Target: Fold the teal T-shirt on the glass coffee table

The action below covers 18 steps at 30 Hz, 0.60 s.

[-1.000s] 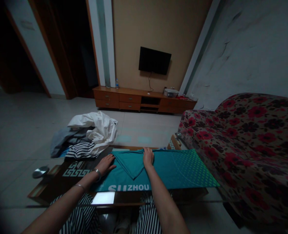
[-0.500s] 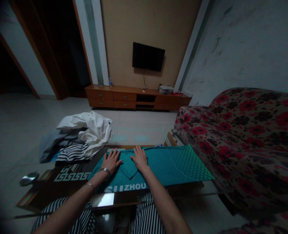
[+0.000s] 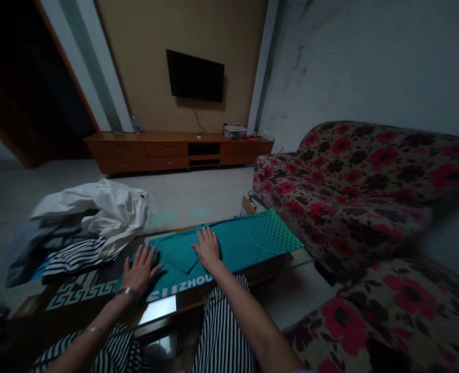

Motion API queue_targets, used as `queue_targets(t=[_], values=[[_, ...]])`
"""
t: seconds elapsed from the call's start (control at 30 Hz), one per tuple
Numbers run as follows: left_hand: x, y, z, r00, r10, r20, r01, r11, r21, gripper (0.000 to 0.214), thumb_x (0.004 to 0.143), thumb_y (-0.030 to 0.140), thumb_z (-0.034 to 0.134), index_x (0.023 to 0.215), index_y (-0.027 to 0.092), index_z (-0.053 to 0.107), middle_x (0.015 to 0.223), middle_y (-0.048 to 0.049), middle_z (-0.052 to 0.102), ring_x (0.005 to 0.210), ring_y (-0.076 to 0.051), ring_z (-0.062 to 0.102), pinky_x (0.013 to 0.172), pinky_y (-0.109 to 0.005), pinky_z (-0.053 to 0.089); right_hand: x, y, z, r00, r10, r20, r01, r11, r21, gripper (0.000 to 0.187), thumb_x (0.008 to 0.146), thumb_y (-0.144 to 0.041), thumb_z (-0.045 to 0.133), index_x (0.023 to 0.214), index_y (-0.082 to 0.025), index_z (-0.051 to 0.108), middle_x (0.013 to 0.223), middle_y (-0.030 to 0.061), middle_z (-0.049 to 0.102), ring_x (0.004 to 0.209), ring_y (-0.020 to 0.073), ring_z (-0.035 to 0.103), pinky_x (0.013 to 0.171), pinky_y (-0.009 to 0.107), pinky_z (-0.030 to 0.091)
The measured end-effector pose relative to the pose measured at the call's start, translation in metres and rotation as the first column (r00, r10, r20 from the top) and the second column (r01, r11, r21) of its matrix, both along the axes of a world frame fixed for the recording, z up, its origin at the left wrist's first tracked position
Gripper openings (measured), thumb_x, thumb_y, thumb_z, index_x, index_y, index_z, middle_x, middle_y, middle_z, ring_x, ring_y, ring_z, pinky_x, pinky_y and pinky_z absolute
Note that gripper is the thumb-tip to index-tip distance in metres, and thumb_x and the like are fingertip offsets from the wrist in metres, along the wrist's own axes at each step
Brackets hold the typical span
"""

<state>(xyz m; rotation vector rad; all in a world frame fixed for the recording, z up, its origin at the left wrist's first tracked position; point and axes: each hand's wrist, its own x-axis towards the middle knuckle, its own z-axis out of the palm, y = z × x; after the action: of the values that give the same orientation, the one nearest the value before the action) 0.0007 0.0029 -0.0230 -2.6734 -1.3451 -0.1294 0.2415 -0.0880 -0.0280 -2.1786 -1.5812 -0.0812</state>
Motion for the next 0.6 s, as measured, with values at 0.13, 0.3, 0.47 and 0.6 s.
queue_targets(t=[0.13, 0.3, 0.47, 0.6], values=[[-0.028, -0.012, -0.015, 0.998, -0.006, -0.062, 0.005, 1.0, -0.023, 0.064, 0.089, 0.049, 0.034, 0.146, 0.021, 0.032, 0.157, -0.0044, 0.011, 0.145, -0.027, 0.006, 0.112, -0.056, 0.011, 0.01, -0.042, -0.019, 0.986, -0.162, -0.035, 0.162, 0.987, -0.007, 0.057, 0.09, -0.047, 0.047, 0.139, -0.016, 0.044, 0.149, 0.013, 0.033, 0.141, 0.0252, 0.024, 0.113, 0.044, 0.021], [-0.032, -0.008, -0.02, 0.991, -0.042, -0.126, 0.037, 0.998, -0.046, 0.063, 0.089, 0.046, 0.033, 0.147, 0.022, 0.03, 0.157, -0.004, 0.011, 0.145, -0.025, 0.005, 0.113, -0.053, 0.009, 0.034, -0.059, -0.027, 0.991, -0.131, -0.023, 0.131, 0.991, 0.005, 0.053, 0.091, -0.047, 0.047, 0.137, -0.02, 0.046, 0.149, 0.01, 0.035, 0.139, 0.0226, 0.027, 0.113, 0.041, 0.023], [-0.03, -0.005, -0.017, 0.984, -0.025, -0.178, 0.014, 0.998, -0.065, 0.061, 0.089, 0.041, 0.035, 0.147, 0.024, 0.025, 0.157, -0.0033, 0.009, 0.145, -0.025, 0.008, 0.112, -0.052, 0.013, 0.097, -0.094, -0.023, 0.963, -0.27, -0.005, 0.27, 0.963, -0.003, 0.05, 0.093, -0.045, 0.043, 0.136, -0.02, 0.048, 0.147, 0.0097, 0.038, 0.139, 0.0242, 0.028, 0.112, 0.043, 0.023], [-0.045, -0.004, -0.018, 0.985, -0.079, -0.154, 0.071, 0.996, -0.061, 0.056, 0.088, 0.031, 0.039, 0.143, 0.026, 0.037, 0.156, -0.0042, 0.012, 0.145, -0.025, 0.006, 0.113, -0.051, 0.011, 0.16, -0.144, -0.028, 0.925, -0.38, 0.005, 0.38, 0.924, -0.044, 0.045, 0.093, -0.039, 0.043, 0.131, -0.018, 0.054, 0.143, 0.0115, 0.044, 0.136, 0.025, 0.035, 0.109, 0.042, 0.027]])
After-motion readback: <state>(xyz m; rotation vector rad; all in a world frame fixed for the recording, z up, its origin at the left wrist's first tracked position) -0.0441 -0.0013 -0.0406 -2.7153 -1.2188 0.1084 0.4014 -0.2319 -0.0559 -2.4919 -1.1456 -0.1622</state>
